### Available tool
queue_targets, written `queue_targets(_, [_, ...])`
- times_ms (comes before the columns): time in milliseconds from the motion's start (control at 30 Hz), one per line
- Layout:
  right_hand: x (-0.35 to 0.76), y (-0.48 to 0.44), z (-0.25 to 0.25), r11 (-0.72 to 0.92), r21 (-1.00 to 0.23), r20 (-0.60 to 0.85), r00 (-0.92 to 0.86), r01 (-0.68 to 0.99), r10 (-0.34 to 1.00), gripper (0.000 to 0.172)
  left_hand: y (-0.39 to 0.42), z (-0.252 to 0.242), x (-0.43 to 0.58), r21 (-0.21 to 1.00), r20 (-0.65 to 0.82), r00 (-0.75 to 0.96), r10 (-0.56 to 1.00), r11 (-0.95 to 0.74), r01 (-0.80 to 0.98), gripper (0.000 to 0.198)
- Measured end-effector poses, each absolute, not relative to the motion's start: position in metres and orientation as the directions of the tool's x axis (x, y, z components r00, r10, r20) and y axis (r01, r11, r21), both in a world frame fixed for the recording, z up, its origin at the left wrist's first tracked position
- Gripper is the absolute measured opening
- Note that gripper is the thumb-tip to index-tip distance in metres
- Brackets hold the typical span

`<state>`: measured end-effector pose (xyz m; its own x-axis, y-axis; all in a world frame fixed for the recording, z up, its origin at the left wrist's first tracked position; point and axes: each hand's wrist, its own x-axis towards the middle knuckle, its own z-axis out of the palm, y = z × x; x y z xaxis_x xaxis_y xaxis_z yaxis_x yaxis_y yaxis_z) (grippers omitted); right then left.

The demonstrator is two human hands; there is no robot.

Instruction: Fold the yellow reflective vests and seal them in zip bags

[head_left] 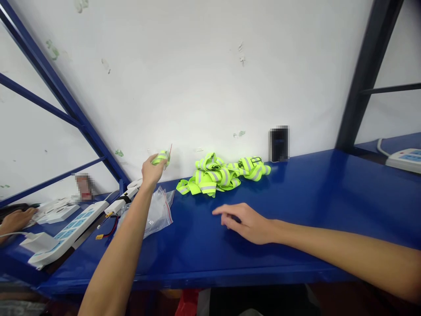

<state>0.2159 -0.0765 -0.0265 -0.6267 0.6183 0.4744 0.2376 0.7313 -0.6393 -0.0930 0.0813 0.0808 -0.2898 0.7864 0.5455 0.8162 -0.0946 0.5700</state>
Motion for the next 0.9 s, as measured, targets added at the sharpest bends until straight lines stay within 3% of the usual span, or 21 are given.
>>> queue_targets(100, [0.213,-0.071,-0.025,0.530,-0.846,0.440,-0.488,0.056,0.754,0.035,0.021,0.071,-0.038,0.373,0.743,-0.052,0.668,-0.348,0.860,0.053])
queue_targets(233, [0.213,-0.066,-0.025,0.444,-0.884,0.467,-0.335,-0.148,0.818,0.028,-0.060,0.023,0.028,0.115,0.800,0.238,0.551,-0.530,0.840,0.041])
queue_targets(367, [0.221,-0.066,-0.024,0.493,-0.869,0.481,-0.319,-0.049,0.817,0.028,-0.083,-0.004,0.045,0.095,0.740,0.401,0.540,-0.675,0.732,0.058])
queue_targets(433, [0.226,-0.063,-0.022,0.531,-0.844,0.493,-0.280,0.079,0.824,0.029,-0.073,0.000,0.041,0.116,0.758,0.434,0.487,-0.755,0.645,0.048])
queue_targets(533, [0.232,-0.055,-0.022,0.592,-0.758,0.553,-0.213,0.273,0.806,0.027,-0.050,0.012,0.037,0.051,0.800,0.520,0.300,-0.897,0.439,0.028])
queue_targets(633, [0.236,-0.049,-0.023,0.596,-0.741,0.553,-0.223,0.309,0.803,0.025,-0.033,0.015,0.038,-0.010,0.835,0.523,0.171,-0.945,0.326,0.014])
queue_targets(767, [0.237,-0.050,-0.021,0.590,-0.765,0.526,-0.278,0.258,0.804,0.023,-0.032,0.006,0.038,-0.090,0.839,0.528,0.129,-0.925,0.369,0.015])
queue_targets(900, [0.236,-0.052,-0.016,0.598,-0.778,0.518,-0.342,0.193,0.784,0.019,-0.044,0.000,0.041,-0.155,0.817,0.539,0.204,-0.823,0.547,0.014])
